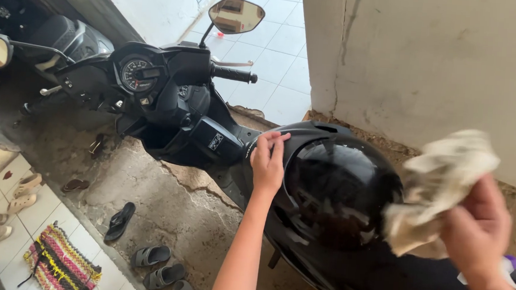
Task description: Cleaning a motorcycle helmet with a spray bottle and a cloth.
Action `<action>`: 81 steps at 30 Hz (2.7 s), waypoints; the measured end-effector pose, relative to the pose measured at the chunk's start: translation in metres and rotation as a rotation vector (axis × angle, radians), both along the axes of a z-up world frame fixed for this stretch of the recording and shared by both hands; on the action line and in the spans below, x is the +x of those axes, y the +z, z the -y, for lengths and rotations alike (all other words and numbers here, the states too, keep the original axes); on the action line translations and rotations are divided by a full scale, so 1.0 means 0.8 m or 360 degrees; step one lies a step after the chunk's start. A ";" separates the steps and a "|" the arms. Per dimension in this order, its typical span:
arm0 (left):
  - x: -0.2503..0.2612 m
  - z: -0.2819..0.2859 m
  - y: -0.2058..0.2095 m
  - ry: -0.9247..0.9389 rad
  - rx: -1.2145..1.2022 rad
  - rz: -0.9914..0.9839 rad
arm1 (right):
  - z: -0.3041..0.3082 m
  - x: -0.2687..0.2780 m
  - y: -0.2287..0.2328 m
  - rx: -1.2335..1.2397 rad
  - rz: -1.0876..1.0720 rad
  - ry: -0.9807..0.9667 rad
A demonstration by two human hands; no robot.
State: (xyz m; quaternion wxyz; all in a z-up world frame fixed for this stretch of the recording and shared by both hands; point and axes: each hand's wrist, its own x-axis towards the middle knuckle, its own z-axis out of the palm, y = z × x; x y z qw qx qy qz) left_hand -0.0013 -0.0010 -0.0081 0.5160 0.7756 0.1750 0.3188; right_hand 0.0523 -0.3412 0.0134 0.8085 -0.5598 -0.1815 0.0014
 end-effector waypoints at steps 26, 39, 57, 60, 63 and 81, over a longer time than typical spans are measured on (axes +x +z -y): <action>-0.085 0.004 0.004 0.0110 0.0444 0.0165 | -0.094 0.156 -0.118 -0.0735 -0.1214 0.0482; -0.070 0.021 0.007 0.0585 0.0665 -0.0364 | -0.260 0.065 0.062 -0.1424 0.0922 0.1178; -0.054 0.052 0.046 0.0570 0.0585 -0.0391 | -0.111 0.057 -0.021 -0.1378 0.0315 0.0634; -0.057 0.049 0.046 0.0590 0.0574 -0.0365 | -0.088 0.045 -0.067 -0.1178 0.0168 0.0437; -0.064 0.044 0.044 0.0600 0.0570 -0.0361 | -0.067 0.035 -0.139 -0.0900 0.0133 0.0307; -0.144 0.044 0.044 0.0477 0.0555 -0.0406 | -0.151 0.008 0.002 -0.0115 -0.0260 0.0671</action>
